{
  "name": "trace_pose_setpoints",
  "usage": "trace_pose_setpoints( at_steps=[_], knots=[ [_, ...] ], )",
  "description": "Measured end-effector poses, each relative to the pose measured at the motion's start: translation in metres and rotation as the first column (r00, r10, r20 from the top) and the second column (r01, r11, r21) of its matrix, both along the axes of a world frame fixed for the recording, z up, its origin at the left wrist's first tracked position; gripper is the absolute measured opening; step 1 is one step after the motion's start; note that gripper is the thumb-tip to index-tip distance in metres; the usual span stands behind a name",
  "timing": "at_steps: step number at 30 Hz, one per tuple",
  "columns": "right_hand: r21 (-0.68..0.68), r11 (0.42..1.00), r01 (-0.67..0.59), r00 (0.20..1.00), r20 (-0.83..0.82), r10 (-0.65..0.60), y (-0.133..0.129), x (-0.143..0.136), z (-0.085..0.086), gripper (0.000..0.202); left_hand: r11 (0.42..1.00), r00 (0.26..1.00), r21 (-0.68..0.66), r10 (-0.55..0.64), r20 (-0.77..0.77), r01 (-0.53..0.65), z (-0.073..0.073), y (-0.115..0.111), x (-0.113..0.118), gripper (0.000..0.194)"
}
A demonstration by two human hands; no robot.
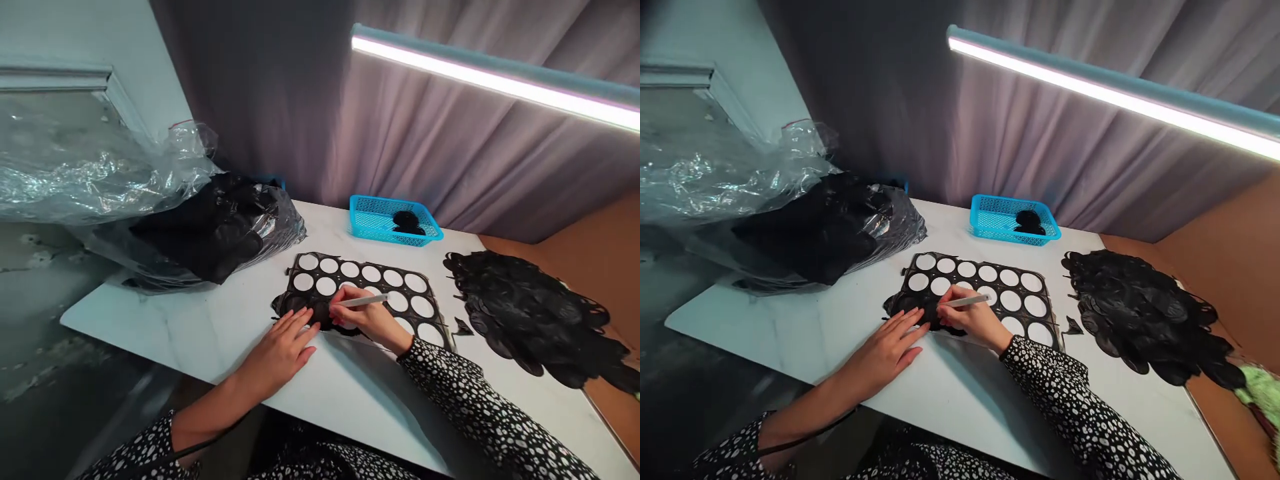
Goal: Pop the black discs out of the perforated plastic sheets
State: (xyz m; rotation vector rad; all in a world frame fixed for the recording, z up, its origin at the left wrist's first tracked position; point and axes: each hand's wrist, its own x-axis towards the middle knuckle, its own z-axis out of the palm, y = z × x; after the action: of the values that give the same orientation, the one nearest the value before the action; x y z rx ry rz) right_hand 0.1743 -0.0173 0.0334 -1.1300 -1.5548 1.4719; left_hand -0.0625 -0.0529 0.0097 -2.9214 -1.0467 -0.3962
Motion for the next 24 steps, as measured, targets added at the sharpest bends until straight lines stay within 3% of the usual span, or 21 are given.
trace_pose_setpoints(
  at_steps=[3, 8, 21, 24],
  knots=[
    [0.038, 0.997, -0.062, 0.996, 0.064, 0.06, 0.003, -0.006, -0.011, 0.03, 1.0, 1.0, -0.023, 0.006, 0.003, -0.006, -0.001, 0.0, 0.001, 0.037],
    [0.151, 0.985, -0.085, 0.973, 0.227, 0.049, 0.005, -0.005, -0.017, 0.022, 0.999, 0.999, -0.031, 0.016, 0.043, -0.014, -0.006, 0.0, -0.001, 0.036],
    [0.032, 0.984, -0.175, 0.945, 0.286, 0.158, 0.016, -0.001, -0.011, 0.022, 0.997, 0.998, -0.071, 0.012, 0.057, -0.008, -0.007, -0.001, 0.0, 0.036],
    [0.184, 0.959, -0.215, 0.905, 0.407, 0.125, 0.008, -0.008, -0.01, 0.017, 0.996, 0.997, -0.093, 0.021, 0.073, -0.014, -0.006, -0.001, 0.001, 0.035]
  ],
)
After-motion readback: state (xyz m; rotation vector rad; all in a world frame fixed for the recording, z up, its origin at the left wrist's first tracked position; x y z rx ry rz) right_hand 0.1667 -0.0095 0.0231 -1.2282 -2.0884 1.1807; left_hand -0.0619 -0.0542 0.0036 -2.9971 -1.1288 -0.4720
